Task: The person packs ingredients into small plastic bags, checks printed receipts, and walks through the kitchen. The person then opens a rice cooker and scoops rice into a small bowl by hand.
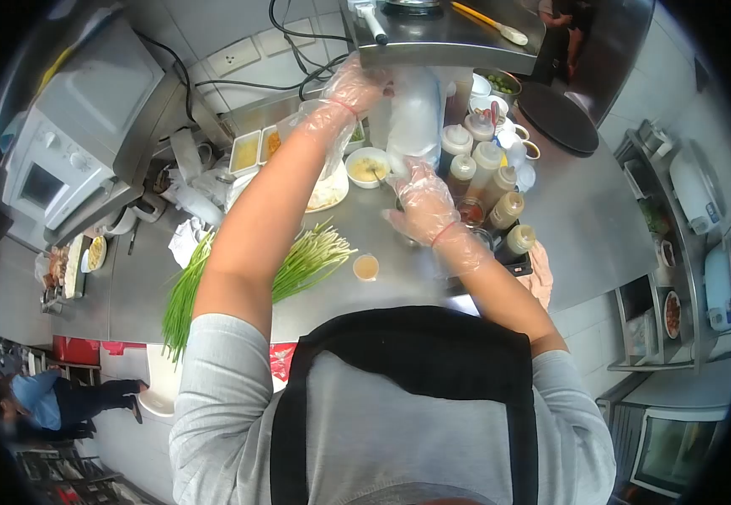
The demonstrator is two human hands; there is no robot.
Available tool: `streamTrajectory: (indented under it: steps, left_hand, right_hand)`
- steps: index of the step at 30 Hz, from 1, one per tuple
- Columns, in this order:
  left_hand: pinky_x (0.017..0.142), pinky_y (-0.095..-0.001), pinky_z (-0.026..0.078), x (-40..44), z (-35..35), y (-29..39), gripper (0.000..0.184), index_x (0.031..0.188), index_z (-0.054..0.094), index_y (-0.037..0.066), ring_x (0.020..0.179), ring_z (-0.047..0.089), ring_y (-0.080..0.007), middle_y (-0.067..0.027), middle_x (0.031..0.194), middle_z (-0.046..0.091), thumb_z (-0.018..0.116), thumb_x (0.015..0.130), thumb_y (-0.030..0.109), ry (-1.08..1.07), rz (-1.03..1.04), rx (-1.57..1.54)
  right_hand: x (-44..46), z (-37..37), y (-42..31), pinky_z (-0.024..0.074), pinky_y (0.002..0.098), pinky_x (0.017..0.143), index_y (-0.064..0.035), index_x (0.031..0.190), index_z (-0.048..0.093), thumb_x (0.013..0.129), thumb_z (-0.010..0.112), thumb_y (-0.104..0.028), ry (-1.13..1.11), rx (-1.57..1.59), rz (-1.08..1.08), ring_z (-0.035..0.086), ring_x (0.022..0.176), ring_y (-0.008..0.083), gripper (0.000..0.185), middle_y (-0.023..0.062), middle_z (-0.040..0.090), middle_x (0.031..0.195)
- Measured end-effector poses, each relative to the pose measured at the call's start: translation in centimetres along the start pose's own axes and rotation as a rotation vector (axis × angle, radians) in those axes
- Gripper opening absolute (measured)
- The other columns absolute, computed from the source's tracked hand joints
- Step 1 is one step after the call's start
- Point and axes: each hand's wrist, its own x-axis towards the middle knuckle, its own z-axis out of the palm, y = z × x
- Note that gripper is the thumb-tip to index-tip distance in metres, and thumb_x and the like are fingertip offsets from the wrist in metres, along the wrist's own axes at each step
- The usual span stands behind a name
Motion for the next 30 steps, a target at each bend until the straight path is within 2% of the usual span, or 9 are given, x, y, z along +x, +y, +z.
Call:
streamTrajectory:
  steps: [3, 4, 7, 11, 14, 17, 21, 27, 30]
  left_hand:
    - [0.069, -0.0309, 0.055, 0.7, -0.4, 0.2, 0.032, 0.115, 0.051, 0.000, 0.082, 0.062, -0.0158, -0.0142, 0.098, 0.063, 0.057, 0.085, 0.008, 0.019, -0.051, -0.191]
    - [0.069, -0.0303, 0.054, 0.5, 0.0, 0.2, 0.025, 0.108, 0.056, 0.001, 0.087, 0.061, -0.0149, -0.0121, 0.097, 0.065, 0.057, 0.085, 0.011, 0.051, -0.011, -0.244]
    - [0.069, -0.0317, 0.053, 1.0, -0.4, 0.8, 0.018, 0.098, 0.061, 0.002, 0.091, 0.060, -0.0152, -0.0113, 0.095, 0.066, 0.056, 0.087, 0.016, -0.112, 0.274, 0.752]
    - [0.065, -0.0340, 0.050, 0.6, -0.9, 0.2, 0.019, 0.089, 0.062, 0.002, 0.083, 0.061, -0.0173, -0.0121, 0.091, 0.066, 0.053, 0.085, 0.018, -0.098, -0.016, -0.219]
    - [0.059, -0.0282, 0.048, 2.4, -2.5, 0.4, 0.012, 0.089, 0.057, 0.003, 0.071, 0.058, -0.0158, -0.0104, 0.086, 0.062, 0.051, 0.085, 0.013, 0.181, 0.069, -0.525]
    - [0.056, -0.0249, 0.045, 4.2, -4.5, -2.2, 0.010, 0.092, 0.052, 0.002, 0.064, 0.053, -0.0145, -0.0090, 0.084, 0.058, 0.049, 0.085, 0.009, 0.169, 0.103, -0.740]
    - [0.059, -0.0261, 0.046, 1.3, -4.1, 1.0, 0.012, 0.097, 0.047, -0.002, 0.076, 0.056, -0.0182, -0.0135, 0.094, 0.057, 0.042, 0.087, 0.002, 0.230, 0.048, -1.096]
    - [0.062, -0.0305, 0.046, 0.5, -3.1, 2.8, 0.012, 0.098, 0.047, -0.002, 0.082, 0.057, -0.0237, -0.0157, 0.100, 0.056, 0.042, 0.089, 0.004, 0.365, 0.035, -1.137]
    - [0.064, -0.0344, 0.048, 0.5, -3.8, 1.5, 0.011, 0.099, 0.047, 0.001, 0.084, 0.056, -0.0238, -0.0149, 0.102, 0.056, 0.043, 0.089, 0.005, 0.198, 0.068, -0.723]
  right_hand:
    - [0.3, -0.2, -0.5, 0.0385, 0.0430, 0.098, -0.0052, 0.114, 0.061, 0.069, 0.072, -0.031, -0.015, -0.056, 0.029, 0.042, 0.121, 0.0386, 0.054, 0.0261, 0.041, 0.133]
    - [0.4, -0.3, -0.7, 0.0385, 0.0434, 0.097, -0.0053, 0.114, 0.061, 0.069, 0.071, -0.031, -0.024, -0.064, 0.029, 0.042, 0.121, 0.0381, 0.053, 0.0256, 0.041, 0.133]
    - [0.4, -0.3, -0.5, 0.0373, 0.0461, 0.097, -0.0061, 0.115, 0.060, 0.070, 0.070, -0.032, 0.014, -0.098, 0.005, 0.040, 0.122, 0.0378, 0.053, 0.0235, 0.039, 0.135]
    - [0.4, -0.3, -0.4, 0.0330, 0.0525, 0.099, -0.0077, 0.121, 0.056, 0.073, 0.066, -0.033, -0.125, -0.143, 0.082, 0.035, 0.125, 0.0410, 0.055, 0.0193, 0.031, 0.142]
    - [0.2, 0.0, -0.4, 0.0325, 0.0541, 0.099, -0.0089, 0.123, 0.055, 0.074, 0.066, -0.033, -0.174, -0.122, 0.108, 0.035, 0.125, 0.0437, 0.056, 0.0182, 0.028, 0.144]
    - [0.0, -0.2, -0.3, 0.0333, 0.0546, 0.098, -0.0098, 0.124, 0.054, 0.074, 0.066, -0.034, -0.172, -0.126, 0.108, 0.034, 0.124, 0.0456, 0.057, 0.0185, 0.029, 0.144]
    - [-0.1, 0.1, -0.6, 0.0341, 0.0527, 0.098, -0.0088, 0.123, 0.055, 0.074, 0.066, -0.034, -0.156, -0.148, 0.144, 0.035, 0.124, 0.0442, 0.056, 0.0196, 0.032, 0.142]
    - [0.7, -0.4, -1.1, 0.0362, 0.0470, 0.100, -0.0040, 0.125, 0.051, 0.072, 0.067, -0.031, -0.074, 0.014, 0.047, 0.040, 0.122, 0.0409, 0.062, 0.0266, 0.033, 0.139]
    - [2.3, 0.4, -1.3, 0.0372, 0.0445, 0.100, -0.0028, 0.130, 0.045, 0.072, 0.067, -0.027, 0.052, 0.144, -0.075, 0.043, 0.120, 0.0425, 0.066, 0.0294, 0.036, 0.135]
